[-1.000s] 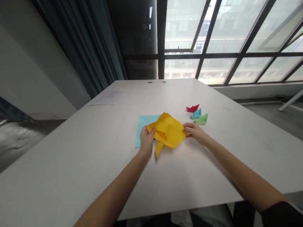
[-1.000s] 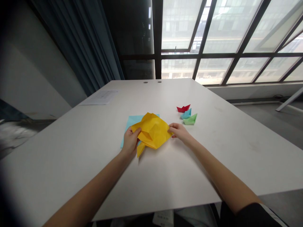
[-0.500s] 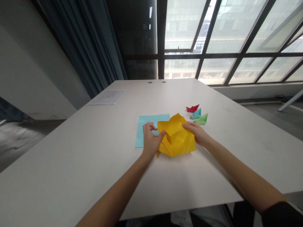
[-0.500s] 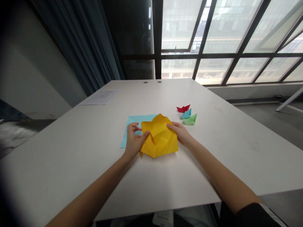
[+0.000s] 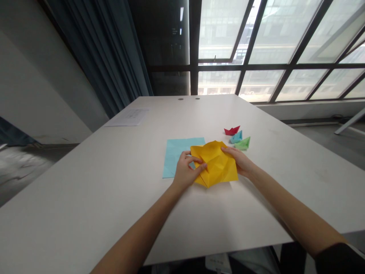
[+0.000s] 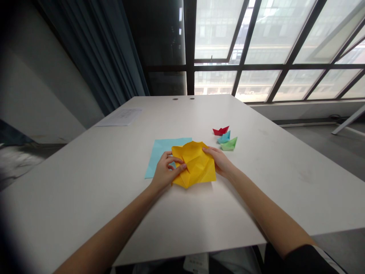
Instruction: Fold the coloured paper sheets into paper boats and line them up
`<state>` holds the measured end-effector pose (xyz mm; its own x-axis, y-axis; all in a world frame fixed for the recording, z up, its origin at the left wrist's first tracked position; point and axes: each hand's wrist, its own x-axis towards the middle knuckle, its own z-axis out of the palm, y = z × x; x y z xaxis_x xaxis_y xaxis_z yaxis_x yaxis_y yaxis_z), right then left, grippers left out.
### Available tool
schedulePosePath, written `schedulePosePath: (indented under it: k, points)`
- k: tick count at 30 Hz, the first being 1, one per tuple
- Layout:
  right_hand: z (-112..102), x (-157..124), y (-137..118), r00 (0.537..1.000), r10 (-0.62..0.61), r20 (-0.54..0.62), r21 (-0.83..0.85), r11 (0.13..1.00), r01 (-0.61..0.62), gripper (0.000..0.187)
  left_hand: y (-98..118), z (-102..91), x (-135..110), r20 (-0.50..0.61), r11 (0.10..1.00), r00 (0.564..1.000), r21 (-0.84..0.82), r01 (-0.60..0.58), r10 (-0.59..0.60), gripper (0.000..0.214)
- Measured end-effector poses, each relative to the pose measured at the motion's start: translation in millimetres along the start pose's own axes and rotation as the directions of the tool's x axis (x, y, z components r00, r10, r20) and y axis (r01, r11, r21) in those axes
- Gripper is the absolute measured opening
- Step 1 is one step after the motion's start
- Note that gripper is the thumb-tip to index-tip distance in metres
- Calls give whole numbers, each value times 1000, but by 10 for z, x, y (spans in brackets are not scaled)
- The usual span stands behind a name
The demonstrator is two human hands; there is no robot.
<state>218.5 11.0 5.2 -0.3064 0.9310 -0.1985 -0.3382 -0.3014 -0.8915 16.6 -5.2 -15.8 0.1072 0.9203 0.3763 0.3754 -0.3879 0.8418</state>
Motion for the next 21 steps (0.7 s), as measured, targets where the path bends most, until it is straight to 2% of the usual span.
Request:
schedulePosePath:
  k: [6, 8, 10, 12, 15, 18, 21]
  points:
    - [-8, -11, -12, 999, -17, -33, -50, 999, 16, 18, -61, 27, 15, -21, 996, 998, -66, 55, -57, 11]
    - [-19, -13, -19, 999, -24, -47, -76, 997, 20, 18, -87, 36, 36, -68, 981, 990, -158, 113, -125, 9]
    - [-48, -5, -21, 997, -17, -69, -105, 994, 10, 18, -104, 31, 62, -99, 928, 966, -315, 197, -239, 10]
    - [-97, 16, -18, 994, -3, -105, -132, 991, -11, 18, -107, 6, 89, -72, 809, 927, -515, 282, -369, 11]
    - [-179, 52, -11, 992, 16, -126, -135, 990, -33, 18, -94, -70, 127, 38, 566, 871, -746, 350, -489, 9]
    - [-236, 72, -13, 994, 38, -103, -93, 995, -48, 17, -82, -160, 171, 124, 373, 839, -854, 363, -530, 7]
    - [-257, 69, -18, 994, 54, -100, -63, 996, -60, 16, -77, -227, 215, 156, 282, 818, -889, 360, -554, 11]
